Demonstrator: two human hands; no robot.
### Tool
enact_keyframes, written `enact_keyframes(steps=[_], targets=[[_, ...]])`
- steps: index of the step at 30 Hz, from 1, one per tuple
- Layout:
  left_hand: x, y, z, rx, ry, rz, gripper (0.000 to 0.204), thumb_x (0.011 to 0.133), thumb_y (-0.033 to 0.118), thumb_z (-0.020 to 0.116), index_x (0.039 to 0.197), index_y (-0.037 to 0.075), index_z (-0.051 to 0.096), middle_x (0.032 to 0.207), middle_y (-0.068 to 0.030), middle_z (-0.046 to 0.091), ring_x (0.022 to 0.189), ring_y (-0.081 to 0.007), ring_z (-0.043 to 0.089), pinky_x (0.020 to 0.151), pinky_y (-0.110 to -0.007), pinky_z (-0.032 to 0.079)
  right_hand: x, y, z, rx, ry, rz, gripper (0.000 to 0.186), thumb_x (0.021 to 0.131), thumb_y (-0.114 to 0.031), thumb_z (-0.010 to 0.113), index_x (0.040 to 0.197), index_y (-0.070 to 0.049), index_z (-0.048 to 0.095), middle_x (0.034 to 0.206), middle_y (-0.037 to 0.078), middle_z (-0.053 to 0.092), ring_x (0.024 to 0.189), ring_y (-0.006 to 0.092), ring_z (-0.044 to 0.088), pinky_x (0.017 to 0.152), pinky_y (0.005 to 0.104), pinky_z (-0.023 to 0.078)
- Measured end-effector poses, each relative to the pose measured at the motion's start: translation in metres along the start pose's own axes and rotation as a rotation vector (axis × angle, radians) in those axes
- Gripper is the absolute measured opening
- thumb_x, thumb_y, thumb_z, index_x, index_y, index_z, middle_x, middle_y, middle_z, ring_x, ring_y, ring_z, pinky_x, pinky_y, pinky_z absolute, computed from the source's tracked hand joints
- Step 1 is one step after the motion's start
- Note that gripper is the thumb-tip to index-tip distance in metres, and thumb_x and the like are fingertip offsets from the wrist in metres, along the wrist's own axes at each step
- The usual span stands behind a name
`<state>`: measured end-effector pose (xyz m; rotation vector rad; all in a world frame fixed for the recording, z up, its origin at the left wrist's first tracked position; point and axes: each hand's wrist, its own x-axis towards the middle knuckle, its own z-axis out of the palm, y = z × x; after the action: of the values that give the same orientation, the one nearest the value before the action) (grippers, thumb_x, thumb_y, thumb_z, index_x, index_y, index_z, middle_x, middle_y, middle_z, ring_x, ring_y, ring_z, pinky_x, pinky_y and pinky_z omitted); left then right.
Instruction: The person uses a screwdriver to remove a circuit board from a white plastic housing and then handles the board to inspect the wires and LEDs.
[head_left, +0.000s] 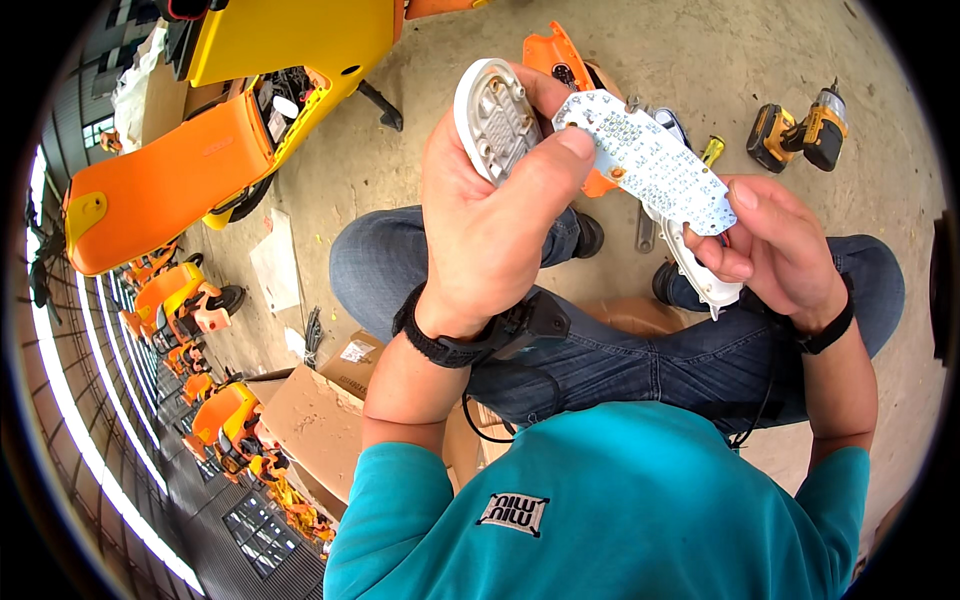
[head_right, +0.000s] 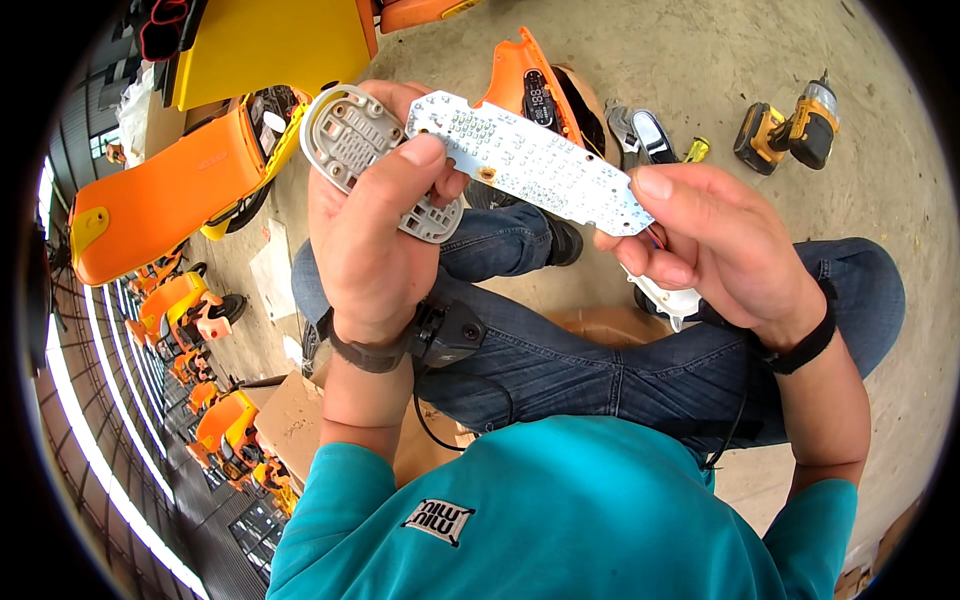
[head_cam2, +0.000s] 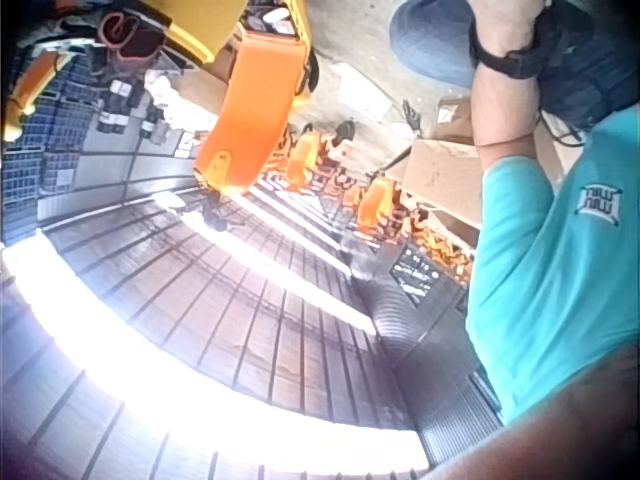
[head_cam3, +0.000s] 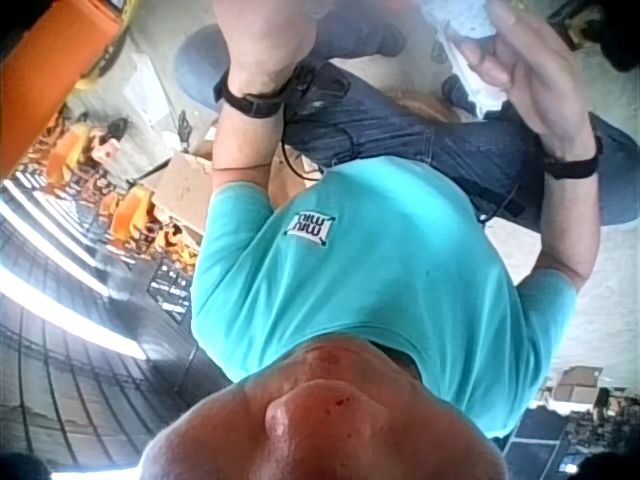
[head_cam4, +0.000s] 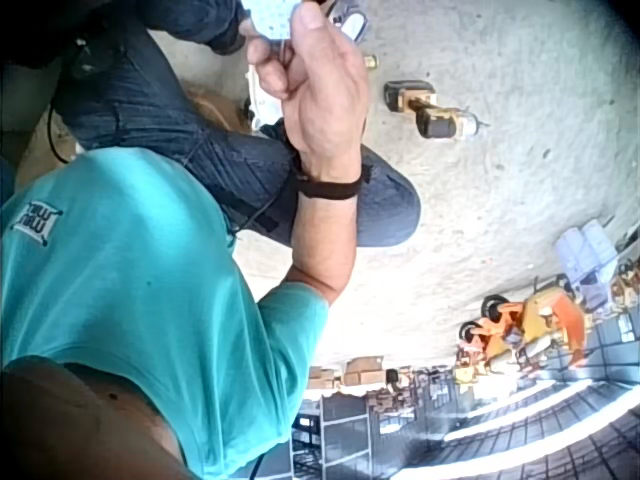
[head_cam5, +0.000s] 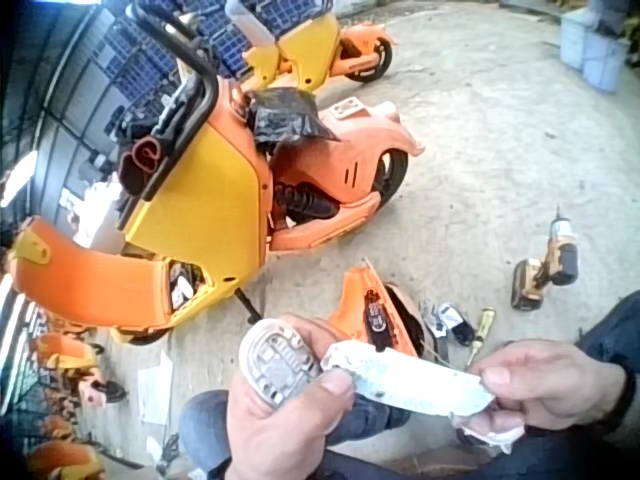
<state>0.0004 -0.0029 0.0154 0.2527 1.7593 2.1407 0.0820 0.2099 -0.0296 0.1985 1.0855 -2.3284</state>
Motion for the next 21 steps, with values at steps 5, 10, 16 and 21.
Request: enact_keyframes(steps=[5,10,16,21], targets=[[-0.0007,-0.0001,0.0003,0.023,0.001,0.011,0.013,0.082,0.004,0.061,0.093,0.0,0.056,0.078,-0.0004,0.058,0.068,-0.0048,0.051,0.06,-0.021,0.042,-0.0001,0.0001,0.0001,-0.007,-0.002,-0.005,0.044,0.098,-0.035,0.043,0.095,0.004,0.062,0.071,0.002,0.057,0.053,0.002,0.037,0.048,0.0171,0.029],[-0.0003,0.0,0.0018,0.045,0.019,0.018,0.012,0.082,0.003,0.061,0.092,0.001,0.055,0.078,0.0002,0.058,0.068,-0.0043,0.051,0.059,-0.021,0.041,-0.0006,-0.0017,0.0007,-0.026,-0.002,0.001,0.043,0.097,-0.035,0.044,0.095,0.004,0.062,0.071,0.002,0.057,0.053,0.0017,0.037,0.048,0.0167,0.029],[-0.0016,0.0024,0.0034,0.116,0.036,0.039,0.012,0.081,0.003,0.063,0.09,0.002,0.055,0.076,0.0009,0.057,0.066,-0.0038,0.051,0.057,-0.02,0.041,-0.0012,-0.0007,-0.0006,-0.037,-0.026,-0.005,0.042,0.097,-0.035,0.046,0.096,0.004,0.062,0.072,0.002,0.057,0.054,0.0015,0.038,0.048,0.0163,0.03],[-0.0011,0.002,0.0035,0.139,0.036,0.058,0.012,0.081,0.003,0.063,0.089,0.002,0.055,0.076,0.0008,0.057,0.066,-0.0039,0.051,0.057,-0.02,0.042,-0.0011,-0.0006,-0.0007,-0.036,-0.017,-0.003,0.041,0.097,-0.035,0.047,0.096,0.004,0.062,0.072,0.002,0.057,0.054,0.0015,0.038,0.048,0.0162,0.03]])
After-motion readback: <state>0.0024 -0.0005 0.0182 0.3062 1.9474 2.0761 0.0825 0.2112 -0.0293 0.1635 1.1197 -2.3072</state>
